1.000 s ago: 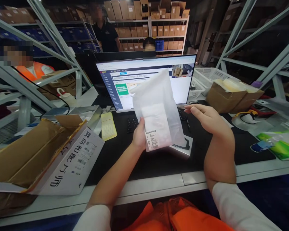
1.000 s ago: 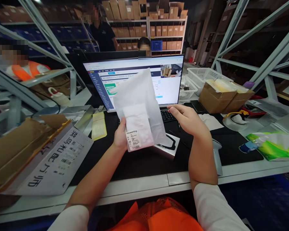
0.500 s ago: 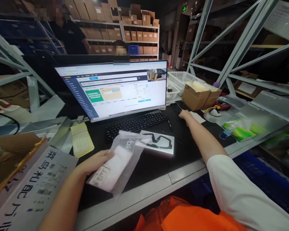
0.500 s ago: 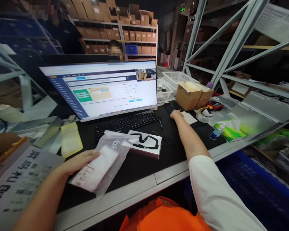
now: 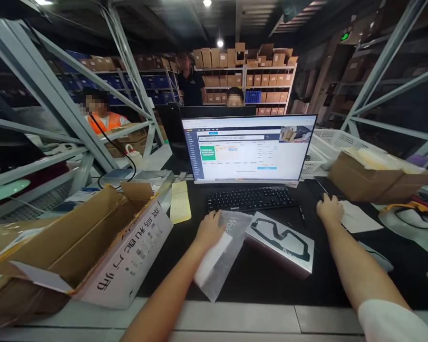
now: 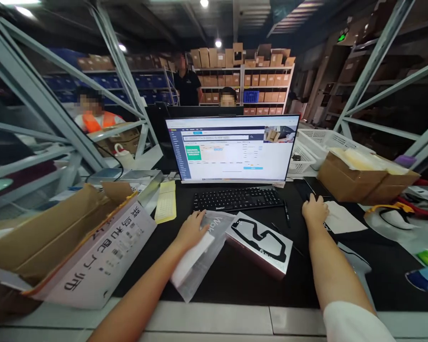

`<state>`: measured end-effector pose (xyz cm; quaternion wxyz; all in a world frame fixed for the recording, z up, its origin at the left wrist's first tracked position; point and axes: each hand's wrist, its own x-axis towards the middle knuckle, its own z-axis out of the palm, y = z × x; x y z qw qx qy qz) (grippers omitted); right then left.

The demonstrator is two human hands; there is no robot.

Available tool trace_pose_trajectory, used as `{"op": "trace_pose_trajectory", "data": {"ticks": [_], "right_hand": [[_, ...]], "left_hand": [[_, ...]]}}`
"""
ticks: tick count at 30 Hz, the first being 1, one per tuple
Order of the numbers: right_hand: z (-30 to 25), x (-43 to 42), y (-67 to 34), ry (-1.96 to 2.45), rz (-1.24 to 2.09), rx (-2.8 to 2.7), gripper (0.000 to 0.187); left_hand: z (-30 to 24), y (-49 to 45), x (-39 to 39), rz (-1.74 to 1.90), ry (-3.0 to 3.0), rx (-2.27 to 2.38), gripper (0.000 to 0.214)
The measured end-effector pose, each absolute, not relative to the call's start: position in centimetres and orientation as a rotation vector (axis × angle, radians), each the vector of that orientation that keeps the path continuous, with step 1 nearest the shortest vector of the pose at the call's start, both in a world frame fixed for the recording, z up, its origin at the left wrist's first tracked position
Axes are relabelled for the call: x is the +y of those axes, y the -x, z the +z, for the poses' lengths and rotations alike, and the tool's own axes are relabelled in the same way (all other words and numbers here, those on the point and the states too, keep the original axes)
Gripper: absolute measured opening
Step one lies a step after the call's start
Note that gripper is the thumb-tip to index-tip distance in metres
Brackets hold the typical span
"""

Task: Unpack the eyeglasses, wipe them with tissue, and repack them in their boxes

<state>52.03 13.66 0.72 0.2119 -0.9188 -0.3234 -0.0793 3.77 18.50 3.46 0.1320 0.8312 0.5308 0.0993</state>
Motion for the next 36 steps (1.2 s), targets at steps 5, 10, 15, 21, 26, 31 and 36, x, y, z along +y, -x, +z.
{"op": "trace_pose_trajectory", "data": {"ticks": [5, 10, 15, 21, 26, 31, 36], "right_hand": [[-1.3, 13.7, -53.3, 2.538, -0.291, -0.908, 0.050], [-2.6, 13.6, -53.8, 2.541, -0.344, -0.925, 0.052], [-2.8, 13.8, -54.1, 2.505, -0.358, -0.928, 0.052], [-2.7, 13.8, -54.1, 2.440, -0.392, -0.906, 0.054], [0.3, 14.0, -50.9, 2.212, -0.560, -0.927, 0.053], [6.8, 16.3, -40.5, 1.922, -0.138, -1.530, 0.037], [9.3, 20.3, -28.3, 1.885, 0.193, -2.338, 0.040]], "left_hand": [[2.0, -3.2, 18.5, 0.420, -2.438, 1.474, 0.057], [1.8, -3.0, 18.5, 0.499, -2.382, 1.412, 0.049], [2.0, -3.1, 18.3, 0.512, -2.315, 1.410, 0.044], [3.9, -1.1, 19.2, 0.182, -2.322, 1.265, 0.029], [6.6, -1.2, 20.0, 0.044, -2.411, 1.384, 0.031], [5.5, -6.5, 21.0, 0.254, -2.535, 1.553, 0.047], [2.3, -8.4, 22.0, 0.426, -2.476, 1.665, 0.055]]}}
